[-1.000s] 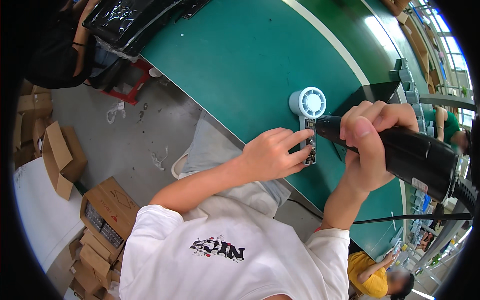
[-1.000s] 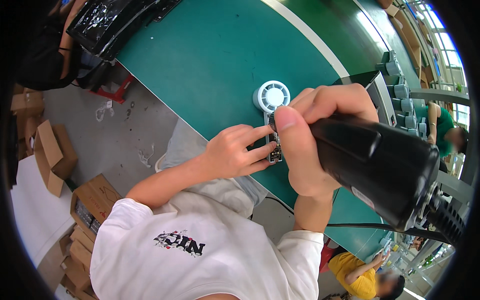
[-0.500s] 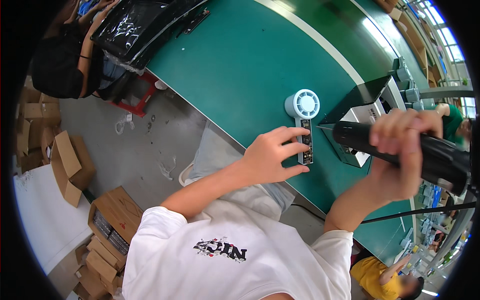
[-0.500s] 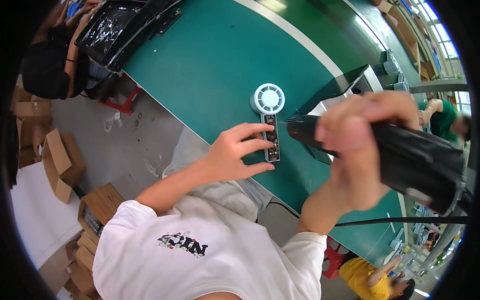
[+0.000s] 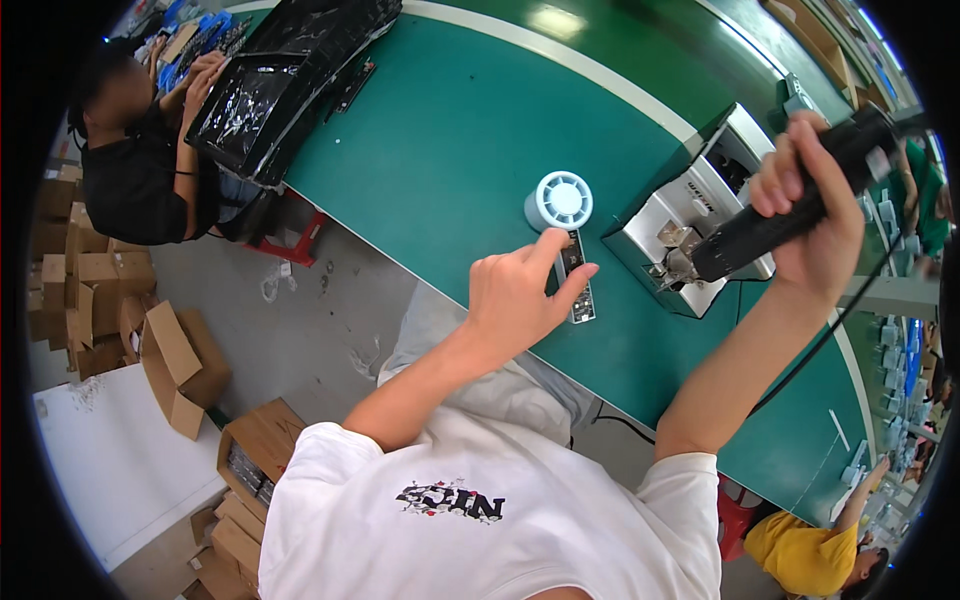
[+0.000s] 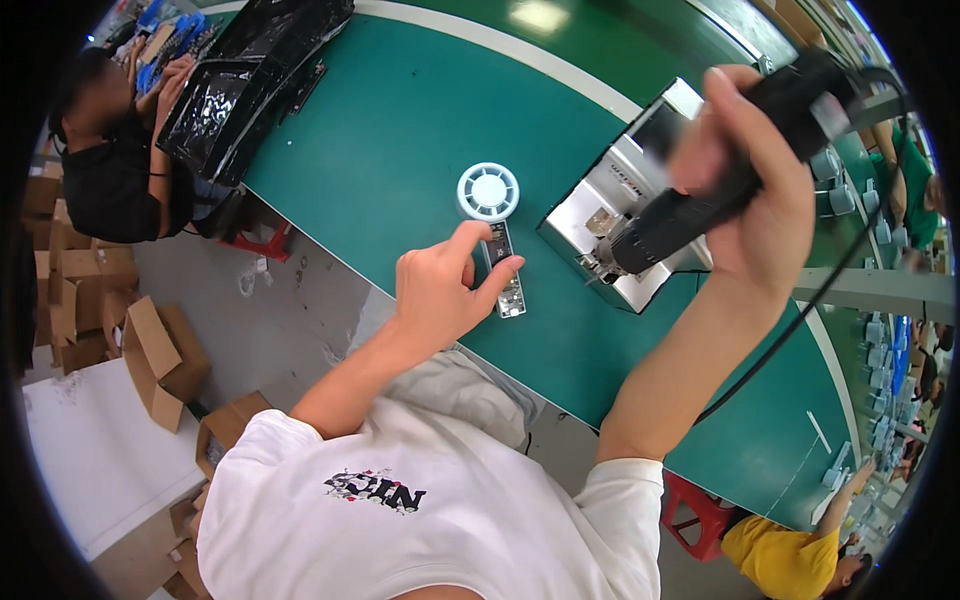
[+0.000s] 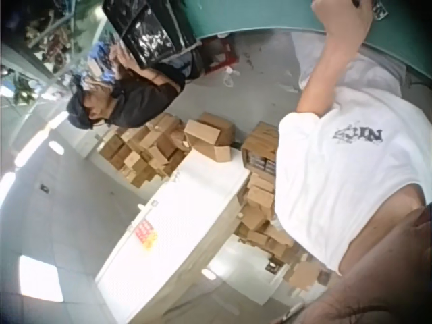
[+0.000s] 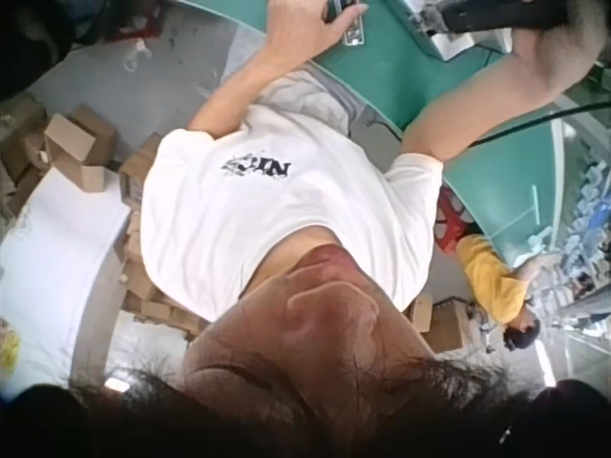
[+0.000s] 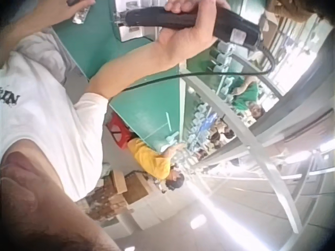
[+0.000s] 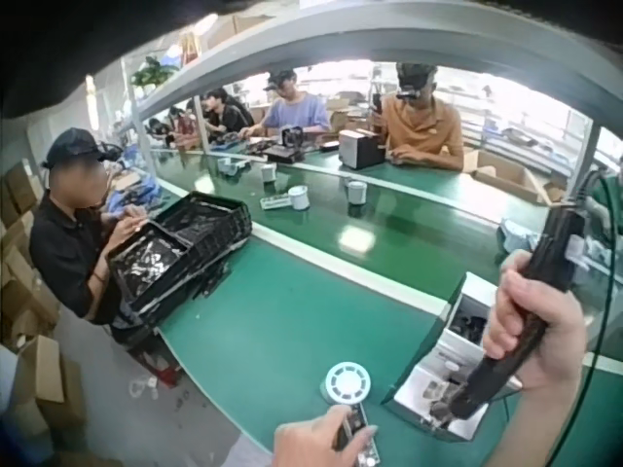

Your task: Assemble small plastic fan units by attaching internal circuit boards and securing components with an electric screwdriver on an assembly line.

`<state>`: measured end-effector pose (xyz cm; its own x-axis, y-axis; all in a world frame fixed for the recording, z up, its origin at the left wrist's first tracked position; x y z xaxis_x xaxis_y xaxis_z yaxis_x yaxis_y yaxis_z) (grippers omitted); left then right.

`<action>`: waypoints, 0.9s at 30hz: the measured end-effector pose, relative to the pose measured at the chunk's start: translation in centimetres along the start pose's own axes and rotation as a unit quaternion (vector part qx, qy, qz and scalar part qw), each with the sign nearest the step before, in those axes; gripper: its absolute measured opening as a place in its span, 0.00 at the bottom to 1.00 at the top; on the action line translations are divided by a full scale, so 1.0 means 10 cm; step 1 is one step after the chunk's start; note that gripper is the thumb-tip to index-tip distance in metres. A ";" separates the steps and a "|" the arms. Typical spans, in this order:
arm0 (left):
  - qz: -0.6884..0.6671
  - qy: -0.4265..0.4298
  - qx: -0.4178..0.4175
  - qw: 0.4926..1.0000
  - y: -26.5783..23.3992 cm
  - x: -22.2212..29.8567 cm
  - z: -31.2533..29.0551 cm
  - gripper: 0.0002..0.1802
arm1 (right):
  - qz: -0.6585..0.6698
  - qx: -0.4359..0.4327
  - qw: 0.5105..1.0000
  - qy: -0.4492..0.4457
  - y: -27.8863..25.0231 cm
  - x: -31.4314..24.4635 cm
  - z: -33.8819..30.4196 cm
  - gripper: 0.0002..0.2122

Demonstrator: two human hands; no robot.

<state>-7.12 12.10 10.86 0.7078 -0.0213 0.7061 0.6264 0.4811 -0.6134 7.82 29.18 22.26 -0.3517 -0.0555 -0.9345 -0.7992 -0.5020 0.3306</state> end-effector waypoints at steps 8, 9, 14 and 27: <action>-0.018 -0.117 -0.081 0.990 0.14 -0.14 0.05 0.24 | -0.020 0.021 0.998 0.063 -0.04 0.29 0.11 0.11; -0.043 -0.128 -0.069 0.988 0.09 -0.10 0.07 0.20 | -0.024 0.023 0.997 0.063 -0.07 0.27 0.10 0.11; -0.053 -0.113 -0.023 0.992 0.01 -0.12 0.08 0.20 | -0.041 0.035 0.996 0.068 -0.19 0.24 0.09 0.12; 0.122 0.206 -0.108 0.965 0.91 0.33 2.68 0.16 | -0.063 0.015 0.995 0.082 -0.38 0.31 0.01 0.14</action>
<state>-7.85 39.89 17.15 0.8846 -0.2991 0.3579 0.4469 0.3238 -0.8339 9.76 31.02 18.10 -0.1658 -0.1361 -0.9767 -0.8468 -0.4880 0.2118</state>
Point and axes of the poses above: each hand's wrist, its own z-axis towards the middle knuckle, its own y-axis out of the palm, x = y × z, the point moved 10 cm from there along z, towards the middle knuckle, and after that the axes turned 5 degrees about -z, right-handed, at the moved point
